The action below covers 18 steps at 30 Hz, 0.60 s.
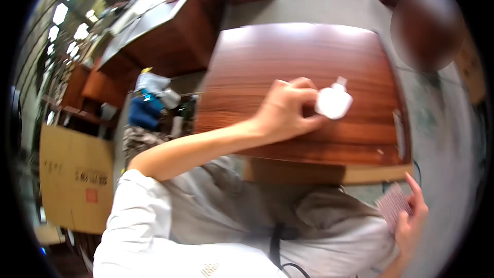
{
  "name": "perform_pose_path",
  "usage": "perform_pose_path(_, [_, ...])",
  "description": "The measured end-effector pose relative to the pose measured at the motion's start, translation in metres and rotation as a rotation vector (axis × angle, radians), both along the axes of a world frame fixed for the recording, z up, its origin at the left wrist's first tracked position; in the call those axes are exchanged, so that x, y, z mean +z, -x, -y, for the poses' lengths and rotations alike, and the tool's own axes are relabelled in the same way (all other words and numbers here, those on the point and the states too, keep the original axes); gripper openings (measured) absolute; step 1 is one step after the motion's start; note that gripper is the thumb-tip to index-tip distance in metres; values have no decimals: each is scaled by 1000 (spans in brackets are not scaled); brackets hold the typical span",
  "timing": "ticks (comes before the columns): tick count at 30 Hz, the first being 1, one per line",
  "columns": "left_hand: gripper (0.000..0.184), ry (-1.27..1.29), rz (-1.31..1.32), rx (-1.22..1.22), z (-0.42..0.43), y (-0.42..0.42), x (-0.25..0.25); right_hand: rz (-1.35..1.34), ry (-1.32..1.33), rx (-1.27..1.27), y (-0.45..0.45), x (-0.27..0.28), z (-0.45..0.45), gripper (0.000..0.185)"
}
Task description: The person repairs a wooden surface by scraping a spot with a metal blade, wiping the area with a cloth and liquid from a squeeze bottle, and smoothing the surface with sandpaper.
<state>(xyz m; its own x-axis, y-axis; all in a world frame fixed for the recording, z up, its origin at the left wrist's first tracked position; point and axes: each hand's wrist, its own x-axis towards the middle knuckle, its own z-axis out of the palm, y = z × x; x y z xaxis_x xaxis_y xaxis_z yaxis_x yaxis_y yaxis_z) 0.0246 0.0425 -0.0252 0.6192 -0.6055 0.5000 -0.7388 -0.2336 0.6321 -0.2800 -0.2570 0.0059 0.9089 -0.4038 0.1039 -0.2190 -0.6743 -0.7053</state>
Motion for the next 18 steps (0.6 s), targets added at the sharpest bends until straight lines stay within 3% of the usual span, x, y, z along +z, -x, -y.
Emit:
perform_pose_path(2, [20,-12,34,17,3,2,-6,-49,-6,74,6,-4,15,73])
perform_pose_path(7, [21,-35,-53,19,2,4,-8,-60,-20,75,4,-8,8,79])
perform_pose_path(12, [49,-92,108,102,-4,6,0,-120,-111,79,4,-10,17,68])
perform_pose_path(14, [61,-127,3,117,-49,1,35,-4,-204,169,20,-27,32,57])
perform_pose_path(16, [69,-60,-11,140,-121,-21,57,-55,-197,30,25,-15,24,58])
perform_pose_path(18, [54,-39,-49,394,-216,-56,70,-87,-186,-96,33,-8,22,59])
